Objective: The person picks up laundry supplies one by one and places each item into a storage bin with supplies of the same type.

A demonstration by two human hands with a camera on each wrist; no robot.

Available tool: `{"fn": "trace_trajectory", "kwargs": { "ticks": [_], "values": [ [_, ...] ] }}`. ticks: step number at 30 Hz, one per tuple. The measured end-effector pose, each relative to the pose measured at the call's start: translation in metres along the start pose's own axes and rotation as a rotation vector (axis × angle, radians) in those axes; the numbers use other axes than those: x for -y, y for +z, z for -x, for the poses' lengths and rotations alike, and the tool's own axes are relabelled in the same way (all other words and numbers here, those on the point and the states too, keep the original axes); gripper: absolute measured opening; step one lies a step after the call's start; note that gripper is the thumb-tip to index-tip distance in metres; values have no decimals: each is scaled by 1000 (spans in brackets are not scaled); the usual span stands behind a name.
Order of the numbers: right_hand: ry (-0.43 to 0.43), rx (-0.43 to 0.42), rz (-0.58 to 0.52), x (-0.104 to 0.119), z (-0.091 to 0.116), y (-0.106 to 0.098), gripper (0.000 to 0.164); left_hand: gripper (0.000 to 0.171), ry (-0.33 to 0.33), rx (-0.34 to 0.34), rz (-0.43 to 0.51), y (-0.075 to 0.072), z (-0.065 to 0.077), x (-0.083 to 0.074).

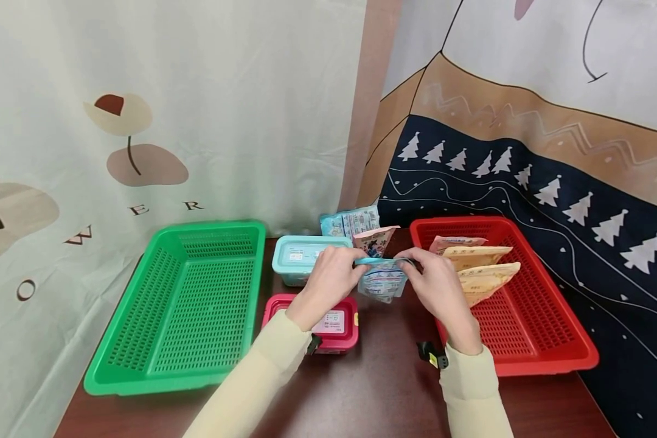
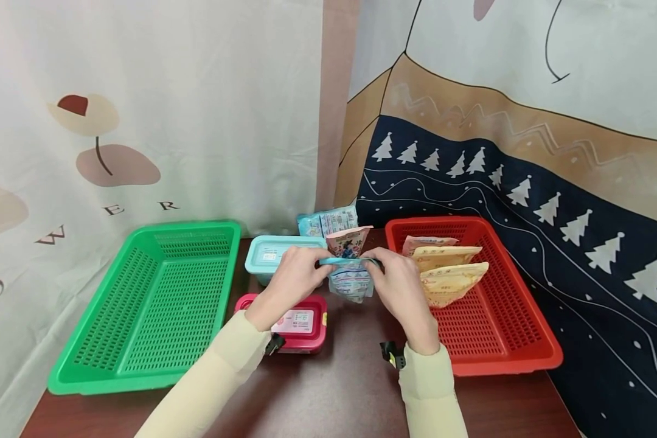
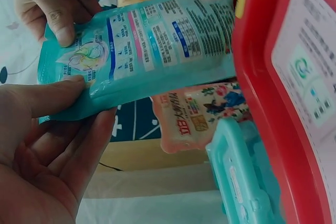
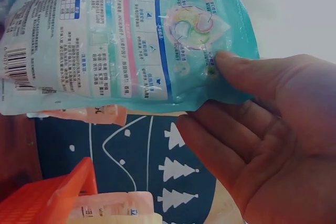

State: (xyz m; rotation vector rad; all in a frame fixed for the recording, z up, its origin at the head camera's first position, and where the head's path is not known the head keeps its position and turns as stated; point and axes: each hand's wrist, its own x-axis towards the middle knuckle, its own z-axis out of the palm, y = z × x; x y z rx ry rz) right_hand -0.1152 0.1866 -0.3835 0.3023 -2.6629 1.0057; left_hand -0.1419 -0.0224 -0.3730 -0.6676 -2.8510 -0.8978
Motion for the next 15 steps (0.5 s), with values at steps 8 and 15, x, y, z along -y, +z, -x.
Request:
{"fn": "trace_trajectory", "kwargs": {
  "ticks": [8, 15],
  "values": [
    [-36, -67, -39, 2, 10, -12, 13, 22, 41, -59, 76, -5, 7, -10],
    [-27, -95, -113, 3, 16, -24, 14, 24, 80, -106, 146, -8, 14, -19]
  ]
}}
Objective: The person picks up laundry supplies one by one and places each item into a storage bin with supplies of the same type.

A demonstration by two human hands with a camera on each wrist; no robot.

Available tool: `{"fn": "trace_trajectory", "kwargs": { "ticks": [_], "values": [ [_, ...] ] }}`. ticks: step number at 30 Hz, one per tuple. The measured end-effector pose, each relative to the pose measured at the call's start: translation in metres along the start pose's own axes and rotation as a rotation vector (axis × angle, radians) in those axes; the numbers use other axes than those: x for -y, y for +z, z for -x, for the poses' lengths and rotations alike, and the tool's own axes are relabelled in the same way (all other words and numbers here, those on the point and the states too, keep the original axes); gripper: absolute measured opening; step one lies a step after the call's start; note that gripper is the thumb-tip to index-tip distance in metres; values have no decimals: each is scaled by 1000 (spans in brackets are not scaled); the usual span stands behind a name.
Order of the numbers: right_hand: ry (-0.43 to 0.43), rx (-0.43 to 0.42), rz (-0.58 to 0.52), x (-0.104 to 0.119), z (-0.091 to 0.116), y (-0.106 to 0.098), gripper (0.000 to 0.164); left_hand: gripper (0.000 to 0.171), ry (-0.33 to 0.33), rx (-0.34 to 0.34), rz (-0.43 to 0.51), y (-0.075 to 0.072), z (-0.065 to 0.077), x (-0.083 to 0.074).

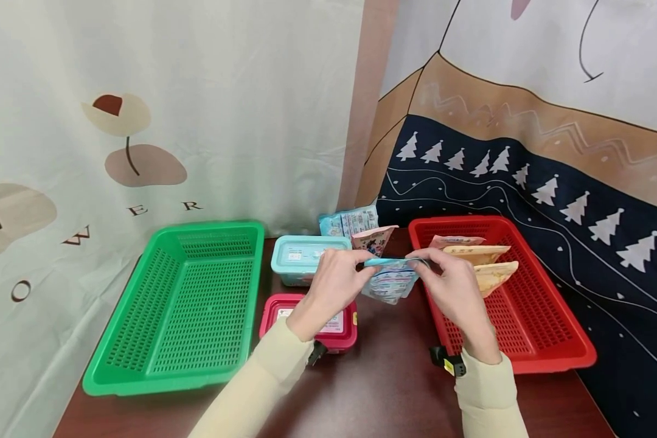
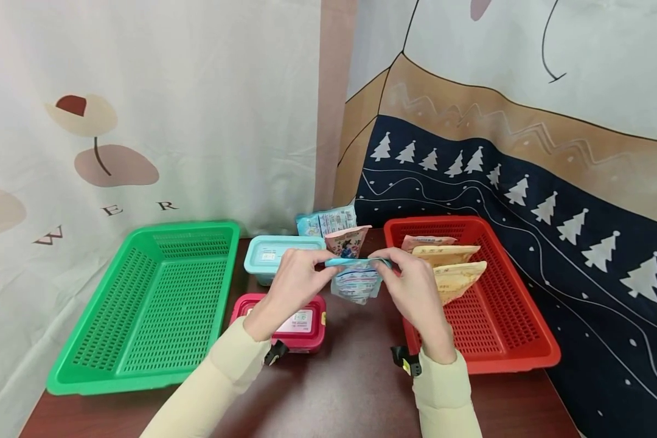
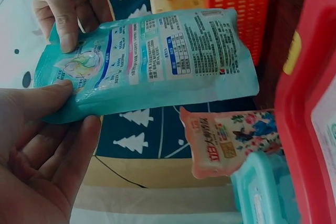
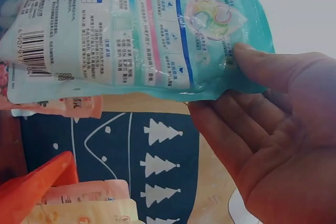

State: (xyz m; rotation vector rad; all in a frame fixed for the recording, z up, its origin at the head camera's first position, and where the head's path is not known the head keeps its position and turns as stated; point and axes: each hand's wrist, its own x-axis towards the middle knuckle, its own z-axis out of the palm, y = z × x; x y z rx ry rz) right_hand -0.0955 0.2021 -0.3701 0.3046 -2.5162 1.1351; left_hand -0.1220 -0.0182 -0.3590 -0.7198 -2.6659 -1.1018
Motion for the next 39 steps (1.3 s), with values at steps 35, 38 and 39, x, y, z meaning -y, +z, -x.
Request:
{"fn": "trace_trajectory", "kwargs": {
  "ticks": [35, 38, 39],
  "values": [
    [51, -215, -166, -7, 19, -55, 16, 20, 167, -145, 219, 26, -11, -55],
    [68, -223, -159, -9, 22, -61, 17, 21, 173, -138, 199, 32, -13, -60],
    [72, -225, -157, -10, 22, -63, 18, 21, 176, -136, 195, 34, -14, -62]
  ]
}}
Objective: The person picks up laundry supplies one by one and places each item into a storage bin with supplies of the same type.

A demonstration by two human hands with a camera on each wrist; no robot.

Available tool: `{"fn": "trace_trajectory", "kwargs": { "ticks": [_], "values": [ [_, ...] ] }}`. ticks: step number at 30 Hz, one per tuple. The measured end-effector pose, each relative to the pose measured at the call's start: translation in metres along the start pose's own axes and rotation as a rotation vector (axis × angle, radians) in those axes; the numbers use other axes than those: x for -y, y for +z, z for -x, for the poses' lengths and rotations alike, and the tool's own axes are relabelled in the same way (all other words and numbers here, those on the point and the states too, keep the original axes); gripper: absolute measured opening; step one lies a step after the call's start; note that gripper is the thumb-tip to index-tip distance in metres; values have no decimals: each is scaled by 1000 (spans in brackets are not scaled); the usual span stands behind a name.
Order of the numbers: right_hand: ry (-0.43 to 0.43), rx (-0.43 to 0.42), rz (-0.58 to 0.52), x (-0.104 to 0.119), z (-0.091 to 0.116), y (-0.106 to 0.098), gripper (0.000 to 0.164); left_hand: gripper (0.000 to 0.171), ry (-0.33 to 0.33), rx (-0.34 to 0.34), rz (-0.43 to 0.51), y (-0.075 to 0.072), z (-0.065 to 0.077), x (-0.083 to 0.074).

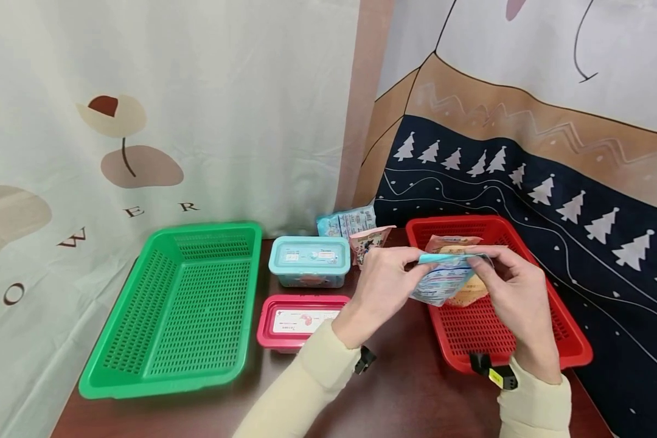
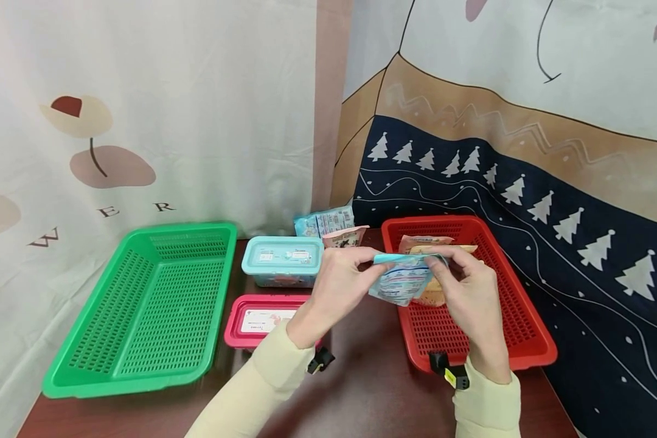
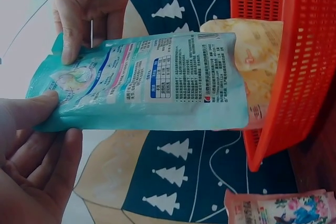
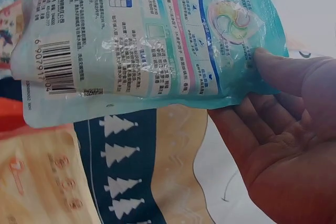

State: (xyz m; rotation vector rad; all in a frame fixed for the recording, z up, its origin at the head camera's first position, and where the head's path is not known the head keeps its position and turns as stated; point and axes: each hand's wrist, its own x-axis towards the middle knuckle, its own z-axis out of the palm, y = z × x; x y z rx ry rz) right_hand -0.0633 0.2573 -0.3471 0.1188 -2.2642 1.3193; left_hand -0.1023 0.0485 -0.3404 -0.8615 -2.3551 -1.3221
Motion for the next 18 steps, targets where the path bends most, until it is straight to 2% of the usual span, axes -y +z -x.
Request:
{"fn": "trace_trajectory", "kwargs": {
  "ticks": [11, 18],
  "values": [
    [19, -26, 106, -15, 2, -22, 19, 19, 38, 33, -102, 30, -5, -6],
    [61, -2, 133, -28, 3, -33, 17, 24, 5, 69, -78, 45, -6, -8]
  ]
}}
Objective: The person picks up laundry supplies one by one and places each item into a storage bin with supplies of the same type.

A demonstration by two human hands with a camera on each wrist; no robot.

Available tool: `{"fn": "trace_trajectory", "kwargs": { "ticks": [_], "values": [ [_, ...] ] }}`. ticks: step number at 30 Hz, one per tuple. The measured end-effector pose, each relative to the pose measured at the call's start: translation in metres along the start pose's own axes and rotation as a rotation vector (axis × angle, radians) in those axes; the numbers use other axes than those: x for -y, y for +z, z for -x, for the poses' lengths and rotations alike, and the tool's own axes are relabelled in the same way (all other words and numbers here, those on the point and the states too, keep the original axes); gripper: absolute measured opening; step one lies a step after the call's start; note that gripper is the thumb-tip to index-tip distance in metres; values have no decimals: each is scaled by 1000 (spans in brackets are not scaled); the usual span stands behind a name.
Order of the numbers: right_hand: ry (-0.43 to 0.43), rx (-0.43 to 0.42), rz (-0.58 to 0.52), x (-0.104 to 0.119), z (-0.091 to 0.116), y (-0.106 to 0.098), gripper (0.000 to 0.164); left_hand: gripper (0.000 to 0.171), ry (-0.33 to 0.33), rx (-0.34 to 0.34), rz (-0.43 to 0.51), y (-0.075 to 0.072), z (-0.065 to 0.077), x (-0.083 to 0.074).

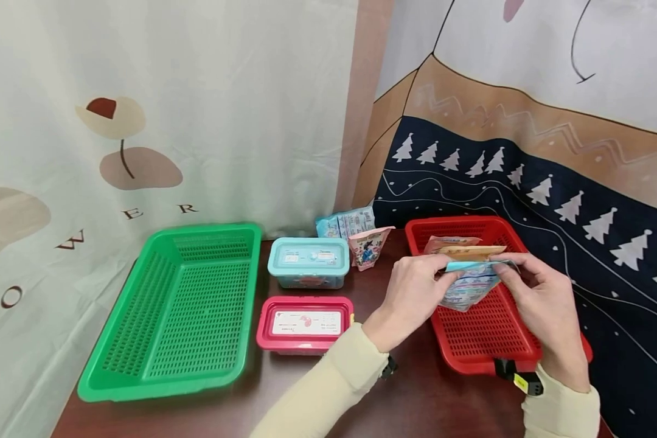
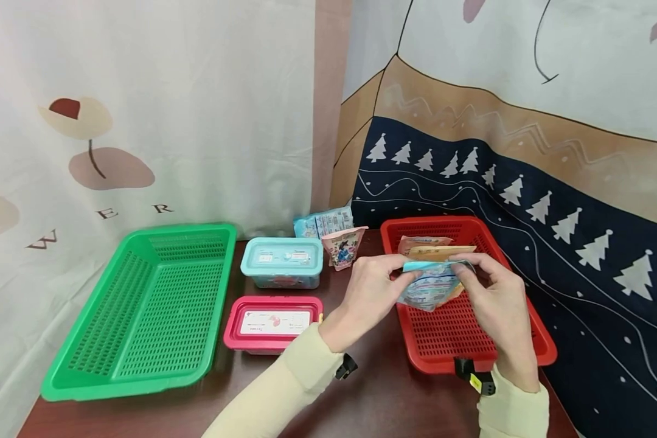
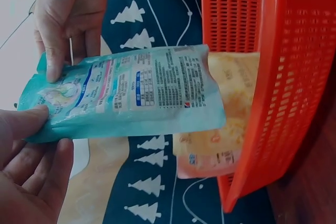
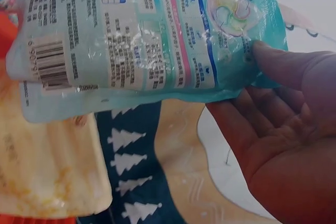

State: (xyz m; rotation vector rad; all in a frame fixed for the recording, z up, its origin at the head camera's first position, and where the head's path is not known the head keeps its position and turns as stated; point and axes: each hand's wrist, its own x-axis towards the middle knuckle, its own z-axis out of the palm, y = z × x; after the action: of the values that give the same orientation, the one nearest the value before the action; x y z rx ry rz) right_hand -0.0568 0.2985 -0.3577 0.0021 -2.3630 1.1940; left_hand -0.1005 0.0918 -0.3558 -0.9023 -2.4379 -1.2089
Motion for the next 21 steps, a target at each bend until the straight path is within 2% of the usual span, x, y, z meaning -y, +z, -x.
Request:
{"fn": "trace_trajectory", "kwargs": {
  "ticks": [3, 6, 12, 21],
  "values": [
    [17, 32, 7, -8, 1, -3, 19, 25, -17, 24, -15, 7, 0, 0],
    [24, 61, 10, -17, 2, -7, 20, 24, -6, 47, -47, 14, 0, 0],
    [-31, 59, 84, -32, 3, -12, 18, 18, 16, 96, -98, 27, -1, 3],
    [-37, 75, 205, -50, 6, -10, 14, 21, -30, 168, -119, 39, 2, 13]
  ]
}}
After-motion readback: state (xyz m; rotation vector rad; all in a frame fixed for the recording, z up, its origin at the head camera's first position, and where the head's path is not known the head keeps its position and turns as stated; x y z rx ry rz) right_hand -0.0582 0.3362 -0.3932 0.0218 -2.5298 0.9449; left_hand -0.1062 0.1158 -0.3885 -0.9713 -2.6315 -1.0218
